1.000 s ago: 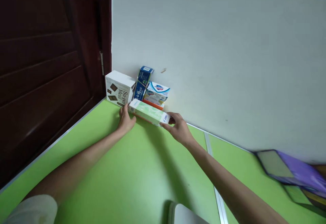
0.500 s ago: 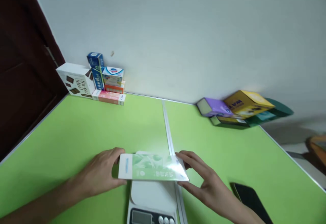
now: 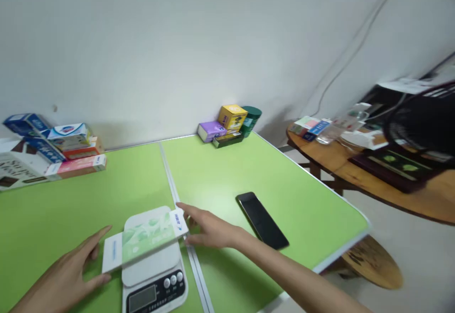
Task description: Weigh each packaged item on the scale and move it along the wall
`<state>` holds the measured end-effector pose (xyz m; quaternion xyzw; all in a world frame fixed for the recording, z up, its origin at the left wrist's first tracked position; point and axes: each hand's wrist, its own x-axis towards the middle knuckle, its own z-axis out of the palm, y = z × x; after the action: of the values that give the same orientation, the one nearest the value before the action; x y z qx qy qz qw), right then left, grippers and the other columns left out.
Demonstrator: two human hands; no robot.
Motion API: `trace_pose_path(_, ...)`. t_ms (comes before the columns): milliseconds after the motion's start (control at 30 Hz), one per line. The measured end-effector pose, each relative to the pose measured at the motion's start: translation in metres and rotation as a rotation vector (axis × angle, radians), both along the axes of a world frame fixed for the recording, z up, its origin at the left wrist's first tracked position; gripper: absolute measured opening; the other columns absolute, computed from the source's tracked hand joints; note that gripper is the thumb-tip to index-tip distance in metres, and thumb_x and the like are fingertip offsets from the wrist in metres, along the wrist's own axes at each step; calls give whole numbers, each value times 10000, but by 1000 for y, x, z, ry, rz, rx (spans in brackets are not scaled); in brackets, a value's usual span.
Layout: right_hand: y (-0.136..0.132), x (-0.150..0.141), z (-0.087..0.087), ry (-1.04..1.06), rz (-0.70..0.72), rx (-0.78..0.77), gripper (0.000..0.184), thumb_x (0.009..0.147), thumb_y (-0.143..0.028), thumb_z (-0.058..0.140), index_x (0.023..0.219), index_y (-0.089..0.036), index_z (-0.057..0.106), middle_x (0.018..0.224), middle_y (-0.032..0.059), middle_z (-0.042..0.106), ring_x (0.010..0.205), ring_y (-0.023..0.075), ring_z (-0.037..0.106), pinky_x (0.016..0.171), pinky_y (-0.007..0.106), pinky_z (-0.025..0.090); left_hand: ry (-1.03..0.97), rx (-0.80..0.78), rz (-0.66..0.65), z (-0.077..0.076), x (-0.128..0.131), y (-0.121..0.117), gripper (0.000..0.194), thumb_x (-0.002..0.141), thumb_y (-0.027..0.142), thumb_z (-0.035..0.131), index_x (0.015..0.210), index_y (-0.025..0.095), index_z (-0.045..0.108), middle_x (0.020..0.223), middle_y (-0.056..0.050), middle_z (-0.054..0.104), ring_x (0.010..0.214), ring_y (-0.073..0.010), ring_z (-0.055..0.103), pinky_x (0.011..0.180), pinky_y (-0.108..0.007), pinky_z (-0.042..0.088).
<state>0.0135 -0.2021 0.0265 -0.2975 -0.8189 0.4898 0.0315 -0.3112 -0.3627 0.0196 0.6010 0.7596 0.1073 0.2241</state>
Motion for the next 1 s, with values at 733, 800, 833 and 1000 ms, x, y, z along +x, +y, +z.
trace_pose_path(733, 122, 200, -40, 328, -821, -15, 684, 801, -520, 541, 1347, -126, 416, 969, 82, 608, 826, 196, 565, 741, 347, 474, -274, 37, -343, 21, 235, 243, 499, 743, 315, 610, 1221, 227, 496, 914, -33, 671, 761, -206, 616, 601, -277, 459)
trace_pose_path(800, 146, 208, -42, 333, -896, 38, 627, 786, -499, 562, 1289, -131, 490, 869, 63, 618, 742, 184, 564, 689, 343, 476, -216, 60, -343, 18, 246, 264, 457, 733, 313, 625, 1167, 209, 530, 890, -33, 668, 762, -208, 616, 593, -272, 447)
trace_pose_path(833, 158, 211, -43, 345, -927, 53, 591, 779, -489, 569, 1248, -132, 529, 830, 56, 621, 707, 178, 560, 670, 340, 475, -194, 81, -336, 17, 252, 276, 436, 726, 309, 632, 1139, 198, 543, 888, -36, 667, 767, -209, 617, 590, -269, 443)
trace_pose_path(1000, 229, 213, -43, 414, -1017, 121, 475, 748, -476, 599, 1074, -132, 621, 864, 74, 643, 729, 177, 565, 690, 335, 473, -259, 212, -279, 8, 276, 342, 449, 705, 253, 656, 1131, 187, 530, 898, -36, 676, 779, -196, 631, 610, -258, 453)
